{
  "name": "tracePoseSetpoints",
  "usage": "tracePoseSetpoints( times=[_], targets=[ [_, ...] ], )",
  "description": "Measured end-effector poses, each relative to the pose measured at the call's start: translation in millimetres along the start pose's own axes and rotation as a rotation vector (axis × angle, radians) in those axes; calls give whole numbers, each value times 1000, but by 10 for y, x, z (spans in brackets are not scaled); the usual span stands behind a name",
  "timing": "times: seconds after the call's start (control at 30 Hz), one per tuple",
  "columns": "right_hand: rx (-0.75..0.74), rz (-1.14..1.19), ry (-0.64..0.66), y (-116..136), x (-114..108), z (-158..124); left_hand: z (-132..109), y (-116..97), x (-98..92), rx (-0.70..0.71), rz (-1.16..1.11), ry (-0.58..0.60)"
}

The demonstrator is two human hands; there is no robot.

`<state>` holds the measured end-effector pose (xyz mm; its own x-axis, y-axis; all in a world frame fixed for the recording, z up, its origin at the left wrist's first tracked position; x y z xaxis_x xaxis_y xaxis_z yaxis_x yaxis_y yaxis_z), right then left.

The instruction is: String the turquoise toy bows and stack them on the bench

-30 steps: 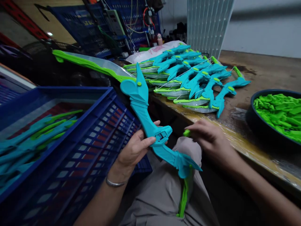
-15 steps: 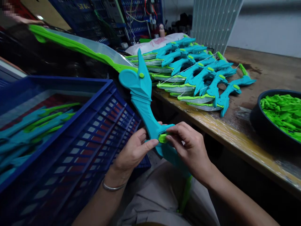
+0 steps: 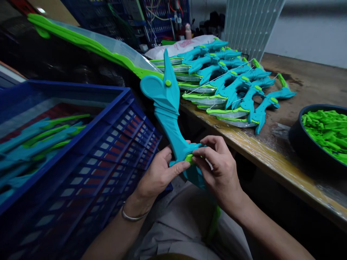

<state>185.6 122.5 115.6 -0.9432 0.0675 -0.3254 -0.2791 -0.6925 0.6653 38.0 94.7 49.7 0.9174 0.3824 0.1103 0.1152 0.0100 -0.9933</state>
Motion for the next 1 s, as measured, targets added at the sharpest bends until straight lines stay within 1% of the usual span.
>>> tracePoseSetpoints(
  times=[0.07,0.1,0.2,0.23,0.27,0.37,0.5,0.6,0.7,0.77,0.9,1.0],
  targets=[
    [63,-9,11,-91,-18,39,-6,-3,-3,-3,14,-18],
    [118,13,60,-153,10,50,-12,-2,-1,-6,18,-22],
    [318,115,304,-328,170,0,-36,21,6,-18,44,-36],
    [367,132,360,-365,198,-23,-47,27,7,-16,58,-45],
    [398,141,386,-390,206,-33,-58,29,7,-7,76,-55],
    [416,149,373,-417,185,-33,-91,16,10,51,131,-91],
    [382,108,360,-451,199,-64,-110,34,1,103,191,-145],
    [395,106,345,-520,212,-91,-87,68,20,107,198,-133],
    [464,141,304,-610,201,-122,-42,128,50,78,170,-80],
    [494,171,251,-640,167,-134,-6,191,66,47,142,-47],
    [434,180,116,-607,24,-149,50,329,128,-31,60,20],
    [408,180,63,-589,-125,-248,54,373,144,-109,-13,34]
  ],
)
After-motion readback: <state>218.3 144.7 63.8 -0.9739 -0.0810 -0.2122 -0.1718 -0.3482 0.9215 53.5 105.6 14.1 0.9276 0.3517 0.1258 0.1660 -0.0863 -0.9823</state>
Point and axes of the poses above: each hand's wrist, its own z-axis towards the middle knuckle, its own x-axis out of the palm, y = z × x, the point moved 10 cm from there along z, towards the middle knuckle, and after that the axes turned 15 degrees about -y, right-handed, at the moved point
